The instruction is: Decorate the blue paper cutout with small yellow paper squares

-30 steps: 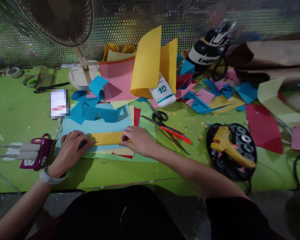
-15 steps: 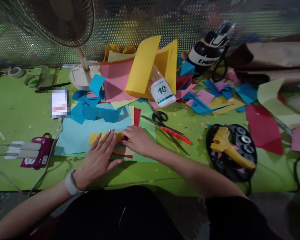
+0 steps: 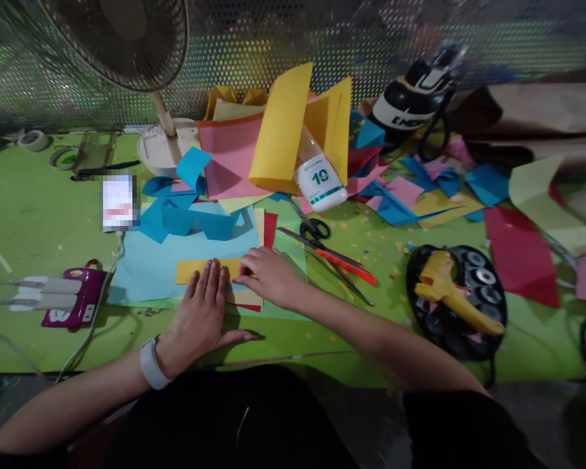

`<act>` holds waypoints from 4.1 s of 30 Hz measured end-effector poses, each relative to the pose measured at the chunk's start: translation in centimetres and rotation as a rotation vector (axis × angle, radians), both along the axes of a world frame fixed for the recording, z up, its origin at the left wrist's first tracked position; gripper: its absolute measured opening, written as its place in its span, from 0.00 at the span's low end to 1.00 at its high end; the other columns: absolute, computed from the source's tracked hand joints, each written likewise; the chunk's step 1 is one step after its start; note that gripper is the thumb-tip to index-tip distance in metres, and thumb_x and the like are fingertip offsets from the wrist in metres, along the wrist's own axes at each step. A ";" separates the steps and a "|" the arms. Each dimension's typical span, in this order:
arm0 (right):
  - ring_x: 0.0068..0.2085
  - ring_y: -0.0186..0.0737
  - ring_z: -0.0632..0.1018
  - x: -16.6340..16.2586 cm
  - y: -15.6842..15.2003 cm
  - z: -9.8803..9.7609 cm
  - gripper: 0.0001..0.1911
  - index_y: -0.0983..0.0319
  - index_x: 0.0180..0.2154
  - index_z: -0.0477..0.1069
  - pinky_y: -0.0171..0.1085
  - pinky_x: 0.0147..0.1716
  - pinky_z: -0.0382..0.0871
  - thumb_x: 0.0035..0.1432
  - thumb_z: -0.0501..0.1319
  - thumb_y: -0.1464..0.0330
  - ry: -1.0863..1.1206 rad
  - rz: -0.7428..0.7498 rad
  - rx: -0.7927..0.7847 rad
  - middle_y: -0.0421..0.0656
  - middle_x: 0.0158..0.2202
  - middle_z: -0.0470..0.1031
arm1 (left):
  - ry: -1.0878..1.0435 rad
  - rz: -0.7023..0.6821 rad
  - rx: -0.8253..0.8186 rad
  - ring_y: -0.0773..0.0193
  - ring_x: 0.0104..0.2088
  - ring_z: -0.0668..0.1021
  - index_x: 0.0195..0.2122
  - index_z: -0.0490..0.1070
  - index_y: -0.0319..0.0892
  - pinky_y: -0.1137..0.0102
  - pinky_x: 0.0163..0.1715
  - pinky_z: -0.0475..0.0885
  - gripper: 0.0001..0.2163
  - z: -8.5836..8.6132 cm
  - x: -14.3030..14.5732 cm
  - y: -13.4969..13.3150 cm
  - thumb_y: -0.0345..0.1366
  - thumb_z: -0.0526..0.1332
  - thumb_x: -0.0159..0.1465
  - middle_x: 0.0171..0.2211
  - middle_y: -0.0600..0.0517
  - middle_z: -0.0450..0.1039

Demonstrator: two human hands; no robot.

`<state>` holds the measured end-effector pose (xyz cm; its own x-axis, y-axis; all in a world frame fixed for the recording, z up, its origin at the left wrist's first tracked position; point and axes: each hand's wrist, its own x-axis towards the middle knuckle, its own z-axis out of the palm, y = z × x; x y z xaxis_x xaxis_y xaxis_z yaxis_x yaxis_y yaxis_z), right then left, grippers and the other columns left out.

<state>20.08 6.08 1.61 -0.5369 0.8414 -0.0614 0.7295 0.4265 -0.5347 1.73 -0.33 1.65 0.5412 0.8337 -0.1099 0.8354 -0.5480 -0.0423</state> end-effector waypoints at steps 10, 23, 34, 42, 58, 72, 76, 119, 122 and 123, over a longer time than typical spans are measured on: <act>0.37 0.39 0.72 -0.1 -0.1 0.2 0.12 0.62 0.32 0.73 0.38 0.38 0.60 0.63 0.61 0.61 -0.013 -0.046 -0.019 0.43 0.34 0.74 | 0.141 0.193 -0.087 0.29 0.65 0.54 0.65 0.47 0.16 0.44 0.60 0.57 0.62 1.2 0.3 -1.1 0.72 0.55 0.47 0.63 0.17 0.44; 0.35 0.38 0.73 -0.5 0.0 0.8 0.11 0.62 0.29 0.72 0.37 0.35 0.59 0.60 0.63 0.62 -0.034 -0.121 -0.053 0.42 0.32 0.74 | 0.091 0.240 -0.106 0.25 0.64 0.55 0.69 0.42 0.33 0.42 0.58 0.56 0.58 1.3 -0.2 -1.5 0.70 0.57 0.47 0.64 0.18 0.45; 0.34 0.40 0.73 3.7 -0.7 -0.1 0.12 0.61 0.28 0.69 0.37 0.34 0.58 0.59 0.64 0.60 -0.044 -0.210 -0.038 0.41 0.29 0.74 | 0.122 0.231 -0.099 0.23 0.63 0.57 0.68 0.43 0.31 0.42 0.57 0.58 0.58 1.3 -0.2 -1.2 0.70 0.57 0.46 0.63 0.16 0.46; 0.34 0.40 0.72 1.7 -2.0 1.8 0.13 0.61 0.29 0.69 0.39 0.37 0.57 0.62 0.60 0.60 -0.071 -0.310 0.180 0.41 0.30 0.74 | 0.134 0.216 -0.080 0.24 0.63 0.56 0.68 0.46 0.32 0.44 0.58 0.56 0.58 1.3 -0.2 -1.0 0.70 0.59 0.46 0.63 0.17 0.48; 0.34 0.43 0.72 3.0 -4.0 -1.3 0.23 0.63 0.30 0.72 0.41 0.34 0.48 0.70 0.48 0.57 -0.484 -0.290 0.362 0.46 0.29 0.76 | 0.076 0.155 0.090 0.31 0.64 0.59 0.63 0.52 0.14 0.46 0.60 0.57 0.60 -0.3 -2.9 -1.4 0.74 0.45 0.50 0.62 0.18 0.50; 0.33 0.43 0.72 3.4 -3.6 -1.1 0.24 0.63 0.30 0.72 0.41 0.34 0.48 0.70 0.47 0.58 -0.427 -0.246 0.333 0.46 0.29 0.75 | -0.108 0.126 0.036 0.51 0.39 0.78 0.38 0.75 0.37 0.64 0.34 0.69 0.27 6.5 -1.5 3.6 0.53 0.44 0.69 0.35 0.40 0.77; 0.34 0.43 0.72 3.3 -3.6 -1.0 0.23 0.63 0.31 0.72 0.41 0.34 0.48 0.70 0.48 0.59 -0.419 -0.248 0.330 0.45 0.29 0.75 | -0.191 0.047 -0.359 0.56 0.30 0.78 0.30 0.75 0.39 0.68 0.29 0.65 0.23 4.9 2.1 7.2 0.54 0.52 0.65 0.26 0.45 0.76; 0.31 0.40 0.74 3.5 -2.4 -0.3 0.14 0.60 0.32 0.65 0.39 0.35 0.57 0.65 0.54 0.58 -0.193 -0.342 0.018 0.41 0.28 0.75 | -0.431 -0.154 0.146 0.54 0.58 0.73 0.58 0.67 0.40 0.62 0.56 0.67 0.23 1.9 -4.7 3.1 0.49 0.51 0.69 0.58 0.42 0.69; 0.32 0.40 0.75 3.1 -2.3 -0.7 0.13 0.60 0.32 0.66 0.39 0.35 0.58 0.65 0.56 0.59 -0.156 -0.348 0.059 0.41 0.29 0.76 | -0.320 -0.303 0.130 0.51 0.67 0.57 0.67 0.53 0.41 0.55 0.65 0.53 0.33 -0.1 -2.8 3.1 0.56 0.50 0.66 0.68 0.42 0.52; 0.32 0.40 0.75 3.4 -2.4 -0.8 0.13 0.60 0.32 0.66 0.39 0.34 0.58 0.64 0.56 0.59 -0.148 -0.361 0.076 0.41 0.29 0.76 | -0.294 -0.325 0.117 0.51 0.68 0.54 0.68 0.50 0.42 0.54 0.66 0.51 0.35 -0.6 -2.6 3.2 0.58 0.50 0.65 0.68 0.43 0.50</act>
<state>23.46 3.67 0.80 -0.1960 0.9795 -0.0467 0.9066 0.1628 -0.3894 -0.84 2.84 1.02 0.7710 0.6131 0.1724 0.6067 -0.7893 0.0941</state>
